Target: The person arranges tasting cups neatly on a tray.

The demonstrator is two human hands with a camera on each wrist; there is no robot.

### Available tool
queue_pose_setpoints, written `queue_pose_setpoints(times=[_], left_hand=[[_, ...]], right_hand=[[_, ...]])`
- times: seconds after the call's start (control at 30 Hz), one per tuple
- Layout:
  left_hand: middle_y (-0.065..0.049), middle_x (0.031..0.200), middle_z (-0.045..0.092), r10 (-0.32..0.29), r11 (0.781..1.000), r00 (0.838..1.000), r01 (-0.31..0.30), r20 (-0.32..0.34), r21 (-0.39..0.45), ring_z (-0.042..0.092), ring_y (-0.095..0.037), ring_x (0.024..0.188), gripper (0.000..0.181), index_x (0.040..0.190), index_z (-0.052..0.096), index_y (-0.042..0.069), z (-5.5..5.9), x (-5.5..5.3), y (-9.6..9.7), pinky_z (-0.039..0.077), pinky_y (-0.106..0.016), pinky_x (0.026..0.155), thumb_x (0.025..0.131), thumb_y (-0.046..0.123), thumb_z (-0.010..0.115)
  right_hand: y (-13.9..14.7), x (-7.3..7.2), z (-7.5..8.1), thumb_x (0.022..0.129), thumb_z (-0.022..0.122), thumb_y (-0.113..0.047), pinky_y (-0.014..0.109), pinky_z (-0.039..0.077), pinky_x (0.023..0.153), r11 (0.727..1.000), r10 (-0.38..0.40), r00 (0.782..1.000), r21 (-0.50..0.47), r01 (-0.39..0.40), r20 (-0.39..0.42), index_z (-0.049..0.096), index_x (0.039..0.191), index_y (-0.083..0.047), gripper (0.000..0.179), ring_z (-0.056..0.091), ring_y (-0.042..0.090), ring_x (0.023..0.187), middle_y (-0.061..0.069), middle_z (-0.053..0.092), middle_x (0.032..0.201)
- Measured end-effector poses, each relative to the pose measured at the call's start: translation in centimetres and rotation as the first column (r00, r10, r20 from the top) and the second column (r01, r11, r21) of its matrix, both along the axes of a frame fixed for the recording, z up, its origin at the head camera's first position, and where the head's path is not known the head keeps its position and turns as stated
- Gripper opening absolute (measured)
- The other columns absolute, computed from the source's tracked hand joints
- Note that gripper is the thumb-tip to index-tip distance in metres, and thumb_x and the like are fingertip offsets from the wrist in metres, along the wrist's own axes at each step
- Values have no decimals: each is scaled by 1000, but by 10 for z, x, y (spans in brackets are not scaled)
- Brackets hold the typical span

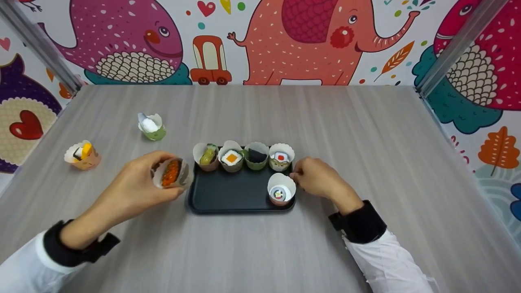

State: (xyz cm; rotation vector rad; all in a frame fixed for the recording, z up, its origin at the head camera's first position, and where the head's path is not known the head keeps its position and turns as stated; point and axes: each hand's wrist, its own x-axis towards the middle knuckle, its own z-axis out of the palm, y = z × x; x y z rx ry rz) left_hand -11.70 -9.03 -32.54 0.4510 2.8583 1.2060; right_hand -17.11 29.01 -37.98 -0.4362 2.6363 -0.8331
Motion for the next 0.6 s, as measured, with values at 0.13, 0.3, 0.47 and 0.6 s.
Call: queue_pose_setpoints(times=[0.13,0.3,0.47,0.6], left_hand=[[-4,110,69,-39,999,999,39,-6,16,63,-23,102,49,117,68,6,-2,-4,21,54,-41,90,72,1,87],[-3,107,67,-131,991,991,131,-28,3,60,-22,99,45,113,66,8,-9,-13,52,53,-39,86,73,4,86],[-4,105,65,-194,980,981,193,-24,-42,58,-21,96,46,113,65,7,-17,-19,79,51,-35,81,72,4,84],[-2,101,62,-225,971,974,223,-12,-87,57,-19,92,43,109,64,8,-23,-20,94,49,-32,75,71,4,84]], right_hand=[[1,0,0,102,63,-10,28,43,55,1000,-1,1000,4,1,-4,70,86,-5,18,58,12,56,-2,62,64],[2,-1,0,102,63,-9,28,43,55,1000,-8,1000,11,8,-9,70,86,-5,18,57,12,56,-2,62,64],[2,0,-1,102,63,-9,28,44,55,1000,-2,1000,7,2,-9,70,86,-5,18,58,12,56,-2,63,64],[1,0,-1,102,63,-10,28,43,55,1000,3,1000,2,-3,-15,70,86,-5,18,59,13,56,-2,63,64]])
